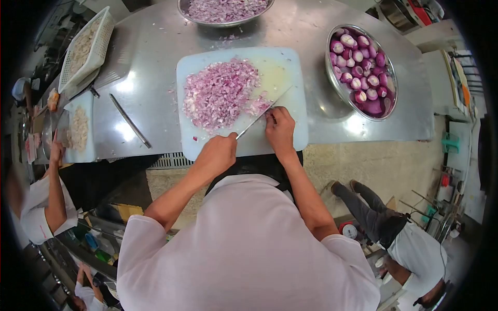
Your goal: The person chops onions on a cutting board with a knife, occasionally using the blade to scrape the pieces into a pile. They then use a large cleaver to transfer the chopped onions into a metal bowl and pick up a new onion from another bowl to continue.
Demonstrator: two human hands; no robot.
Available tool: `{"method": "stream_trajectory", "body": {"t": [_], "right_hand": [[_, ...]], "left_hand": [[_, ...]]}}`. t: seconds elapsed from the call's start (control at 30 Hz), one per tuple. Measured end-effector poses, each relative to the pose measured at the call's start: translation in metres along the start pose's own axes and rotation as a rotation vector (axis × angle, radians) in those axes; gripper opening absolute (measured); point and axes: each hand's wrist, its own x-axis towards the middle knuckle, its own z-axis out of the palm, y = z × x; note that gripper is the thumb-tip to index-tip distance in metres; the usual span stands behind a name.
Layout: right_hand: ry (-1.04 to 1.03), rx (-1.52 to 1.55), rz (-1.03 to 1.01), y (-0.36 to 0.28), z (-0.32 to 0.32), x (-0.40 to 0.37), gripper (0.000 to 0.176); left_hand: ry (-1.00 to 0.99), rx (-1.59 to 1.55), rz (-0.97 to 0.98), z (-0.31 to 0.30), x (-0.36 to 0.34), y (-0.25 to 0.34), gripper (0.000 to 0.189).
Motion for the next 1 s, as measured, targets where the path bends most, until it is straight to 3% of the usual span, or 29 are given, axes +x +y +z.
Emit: {"method": "stream_trajectory", "body": {"t": [0.13, 0.43, 0.93, 1.0], "right_hand": [[0.021, -0.067, -0.183, 0.005, -0.003, 0.001, 0.013], [-0.102, -0.131, -0.002, -0.005, 0.001, 0.0, 0.01], [-0.039, -0.103, -0.05, -0.001, -0.006, -0.003, 0.01], [-0.057, -0.123, -0.028, -0.001, -0.01, -0.005, 0.009]], "left_hand": [[0.048, -0.014, -0.035, -0.005, -0.003, -0.008, 0.017], [0.022, -0.024, -0.065, 0.0, -0.011, -0.007, 0.017], [-0.037, -0.045, -0.065, -0.002, -0.012, -0.003, 0.02], [0.058, -0.107, -0.004, 0.002, -0.015, -0.003, 0.019]]}}
